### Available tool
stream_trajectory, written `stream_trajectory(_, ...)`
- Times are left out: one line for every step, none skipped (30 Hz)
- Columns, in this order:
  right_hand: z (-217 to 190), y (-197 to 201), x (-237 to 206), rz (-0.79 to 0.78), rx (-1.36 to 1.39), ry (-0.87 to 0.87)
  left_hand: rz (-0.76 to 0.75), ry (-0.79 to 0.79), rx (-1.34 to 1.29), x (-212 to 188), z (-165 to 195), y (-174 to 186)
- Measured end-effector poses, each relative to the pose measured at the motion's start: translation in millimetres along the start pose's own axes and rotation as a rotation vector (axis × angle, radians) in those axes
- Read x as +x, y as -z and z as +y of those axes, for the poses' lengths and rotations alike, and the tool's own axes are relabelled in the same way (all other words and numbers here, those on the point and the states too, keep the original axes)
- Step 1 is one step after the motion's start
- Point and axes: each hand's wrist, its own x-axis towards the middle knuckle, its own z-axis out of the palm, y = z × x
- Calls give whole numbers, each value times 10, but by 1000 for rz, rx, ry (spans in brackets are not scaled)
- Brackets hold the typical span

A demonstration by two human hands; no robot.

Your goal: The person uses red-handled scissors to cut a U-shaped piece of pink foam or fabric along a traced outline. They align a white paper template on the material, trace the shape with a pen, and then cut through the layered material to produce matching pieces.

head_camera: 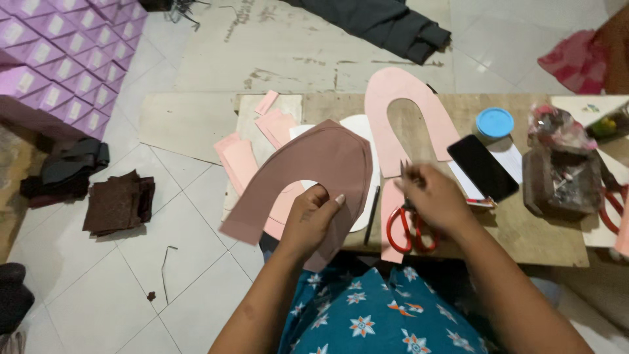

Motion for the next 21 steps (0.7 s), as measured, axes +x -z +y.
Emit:
stream_trajectory(85, -6, -29, -138, -119, -148, 16, 34, -36, 5, -16, 24)
stream_trajectory(171, -25, -73, -141, -214, -115, 31, 69, -71, 0, -19, 42)
stream_trajectory(255, -53, -133, -145, -310, -84, 44, 107, -108, 2, -14, 45)
stream_trajectory(333, -87, -191, -147, -405, -54, 55, 120, -166, 11, -3, 39)
stream_trajectory(404, -125, -250, -99, -406, -20, 64, 134, -224, 14, 8, 32)
stream_trajectory(469, -158, -314, -52, -405, 10, 72, 150, -282, 14, 19, 24)
stream_trajectory(527, -185, -374, -4, -405, 39, 81, 158, -282, 11, 23, 22)
stream_trajectory(575, -206, -423, 15, -414, 38, 91, 164, -282, 14, 22, 23)
stream_trajectory(609, -226, -457, 36, -423, 38, 101, 168, -280, 24, 18, 30)
stream_trajectory(638, -236, -478, 57, -432, 36, 107, 169, -281, 36, 9, 35)
stream_trajectory(658, -245, -488, 66, -444, 29, 113, 172, -281, 45, -7, 39)
stream_trajectory(671, -256, -488, 76, -456, 23, 120, 173, -282, 51, -25, 45)
stream_trajectory(680, -265, -490, 86, -467, 16, 118, 170, -298, 51, -43, 51)
stream_trajectory(687, -267, -486, 98, -492, 14, 117, 167, -313, 54, -59, 52)
stream_trajectory(690, -270, -479, 110, -517, 13, 116, 164, -329, 57, -71, 52)
stream_trajectory(691, -272, -474, 122, -542, 12, 131, 158, -336, 61, -77, 50)
stream_trajectory(689, -267, -461, 118, -548, -9, 145, 154, -344, 63, -77, 46)
stream_trajectory(685, -250, -441, 113, -553, -32, 160, 151, -351, 62, -70, 40)
stream_trajectory(672, -236, -427, 110, -559, -53, 150, 157, -386, 58, -54, 44)
stream_trajectory(653, -226, -426, 118, -559, -41, 140, 164, -422, 55, -31, 54)
stream_trajectory(629, -216, -435, 127, -560, -32, 129, 171, -457, 47, -5, 60)
